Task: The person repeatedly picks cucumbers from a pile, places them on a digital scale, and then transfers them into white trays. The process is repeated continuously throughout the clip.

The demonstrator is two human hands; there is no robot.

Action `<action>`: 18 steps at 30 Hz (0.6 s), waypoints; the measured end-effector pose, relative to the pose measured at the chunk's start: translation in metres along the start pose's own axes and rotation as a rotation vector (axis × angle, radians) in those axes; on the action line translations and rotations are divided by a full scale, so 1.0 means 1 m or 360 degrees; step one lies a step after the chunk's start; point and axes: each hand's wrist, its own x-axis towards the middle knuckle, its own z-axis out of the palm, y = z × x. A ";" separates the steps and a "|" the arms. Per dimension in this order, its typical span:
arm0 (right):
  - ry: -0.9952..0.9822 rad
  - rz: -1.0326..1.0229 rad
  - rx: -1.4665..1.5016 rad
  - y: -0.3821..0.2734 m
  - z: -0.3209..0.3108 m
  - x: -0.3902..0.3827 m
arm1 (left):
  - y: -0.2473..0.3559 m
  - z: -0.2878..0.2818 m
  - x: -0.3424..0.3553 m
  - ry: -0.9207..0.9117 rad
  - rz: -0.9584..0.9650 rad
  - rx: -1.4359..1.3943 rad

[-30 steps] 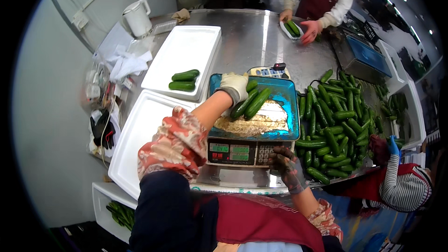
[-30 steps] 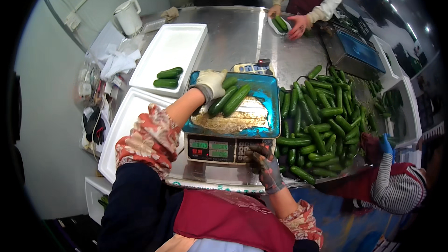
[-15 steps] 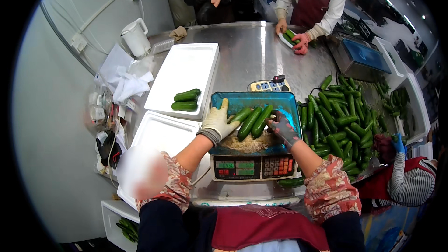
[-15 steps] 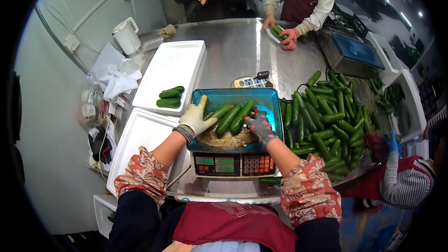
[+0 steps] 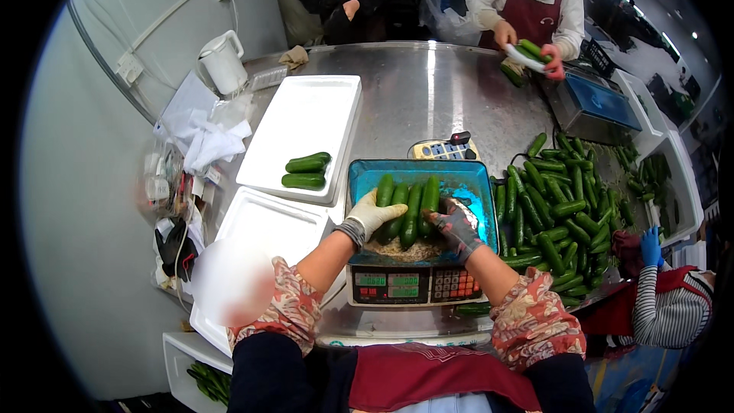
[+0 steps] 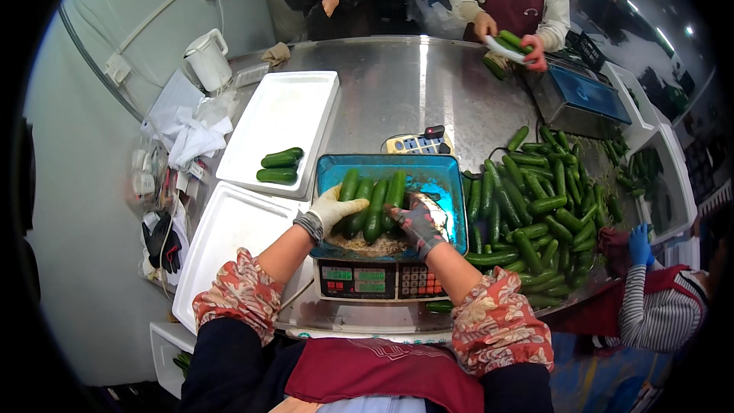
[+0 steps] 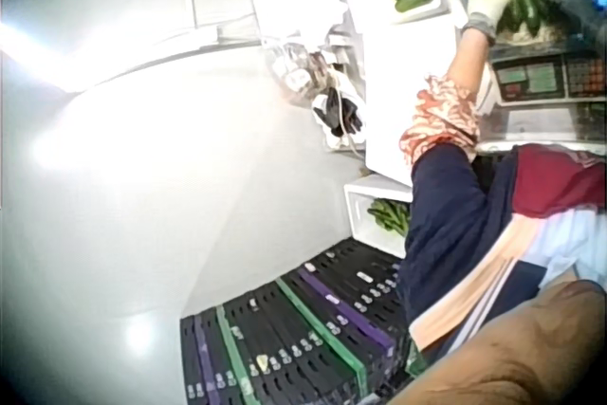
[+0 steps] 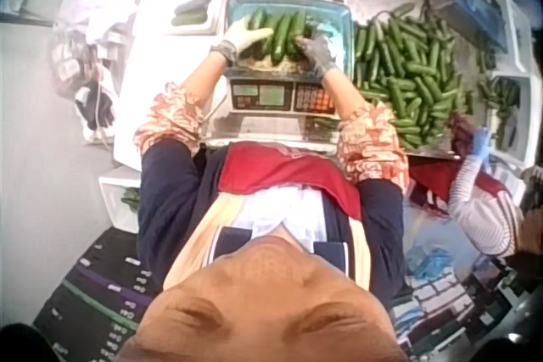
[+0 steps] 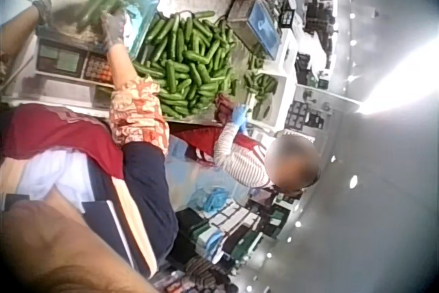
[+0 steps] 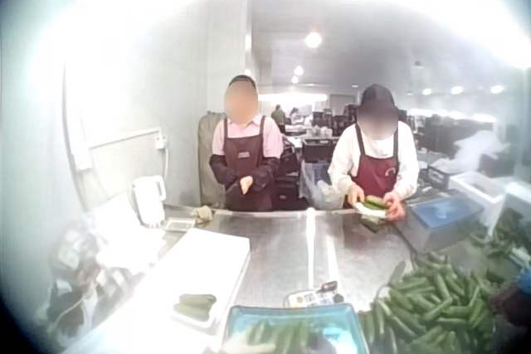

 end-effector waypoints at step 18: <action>-0.0247 -0.1213 -0.1046 -0.064 0.056 -0.042 | -0.024 0.007 -0.034 -0.0293 0.0611 -0.0905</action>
